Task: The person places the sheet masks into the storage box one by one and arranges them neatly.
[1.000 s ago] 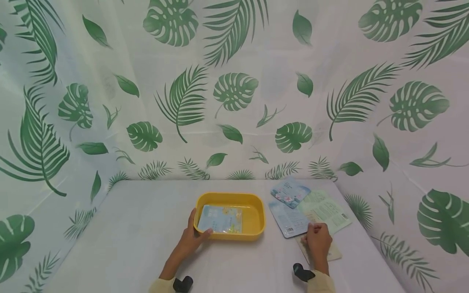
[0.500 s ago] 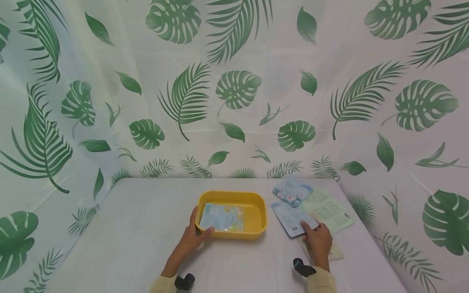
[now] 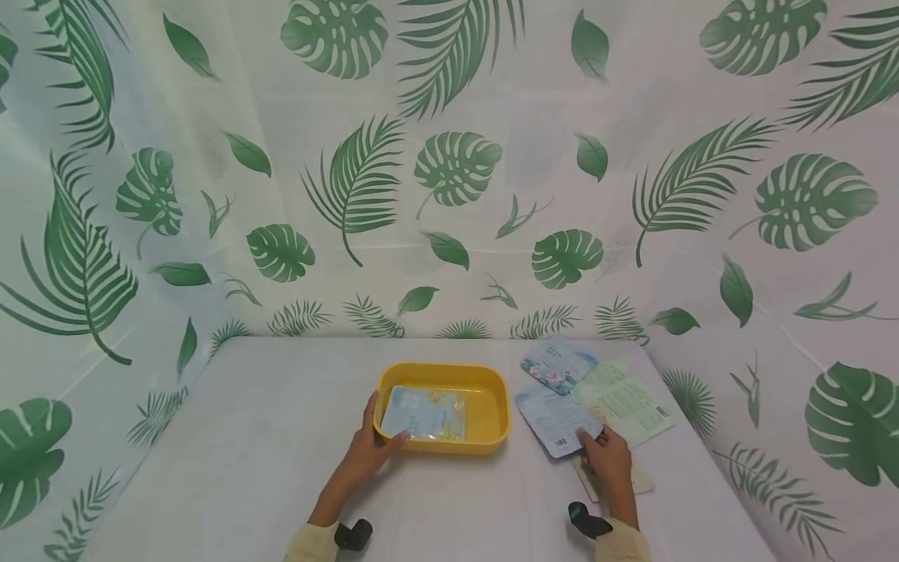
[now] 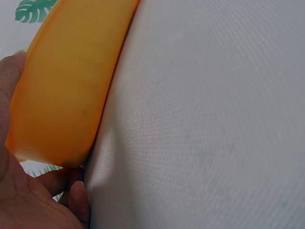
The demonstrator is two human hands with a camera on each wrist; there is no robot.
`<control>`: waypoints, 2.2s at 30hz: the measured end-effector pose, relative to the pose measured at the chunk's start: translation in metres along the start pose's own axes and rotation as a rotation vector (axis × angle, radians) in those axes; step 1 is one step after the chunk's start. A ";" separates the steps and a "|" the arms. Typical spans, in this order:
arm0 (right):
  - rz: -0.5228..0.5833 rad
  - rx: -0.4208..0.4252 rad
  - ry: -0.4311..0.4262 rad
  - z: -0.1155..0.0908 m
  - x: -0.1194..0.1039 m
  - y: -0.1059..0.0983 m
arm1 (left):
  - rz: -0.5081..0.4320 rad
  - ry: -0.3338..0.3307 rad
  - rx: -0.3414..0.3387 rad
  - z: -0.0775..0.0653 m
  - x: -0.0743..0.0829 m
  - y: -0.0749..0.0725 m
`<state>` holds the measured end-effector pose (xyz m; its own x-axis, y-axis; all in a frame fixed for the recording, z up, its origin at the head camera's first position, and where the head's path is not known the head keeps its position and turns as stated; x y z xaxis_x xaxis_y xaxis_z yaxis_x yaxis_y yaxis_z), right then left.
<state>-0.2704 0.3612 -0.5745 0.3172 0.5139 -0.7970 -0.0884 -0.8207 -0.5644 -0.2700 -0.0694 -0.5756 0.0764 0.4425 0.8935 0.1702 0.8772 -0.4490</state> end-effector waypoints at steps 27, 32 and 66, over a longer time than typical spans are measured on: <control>0.107 0.194 0.010 -0.012 0.005 0.007 | 0.001 0.027 -0.002 0.003 -0.001 -0.002; 0.142 0.216 -0.007 -0.008 0.003 0.008 | -0.005 0.048 -0.006 0.005 0.001 -0.005; 0.042 0.277 -0.004 -0.002 0.006 0.011 | -0.009 0.004 -0.001 0.003 -0.002 -0.006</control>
<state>-0.2674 0.3554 -0.5851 0.3046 0.4825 -0.8212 -0.3560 -0.7420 -0.5680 -0.2738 -0.0752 -0.5742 0.0789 0.4342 0.8973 0.1719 0.8807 -0.4413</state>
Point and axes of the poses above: each hand's wrist, its own z-axis towards the middle knuckle, its own y-axis out of the palm, x = y × z, the point moved 2 cm from there along z, towards the middle knuckle, and after that the axes turned 7 degrees about -x, right-handed, at the moved point
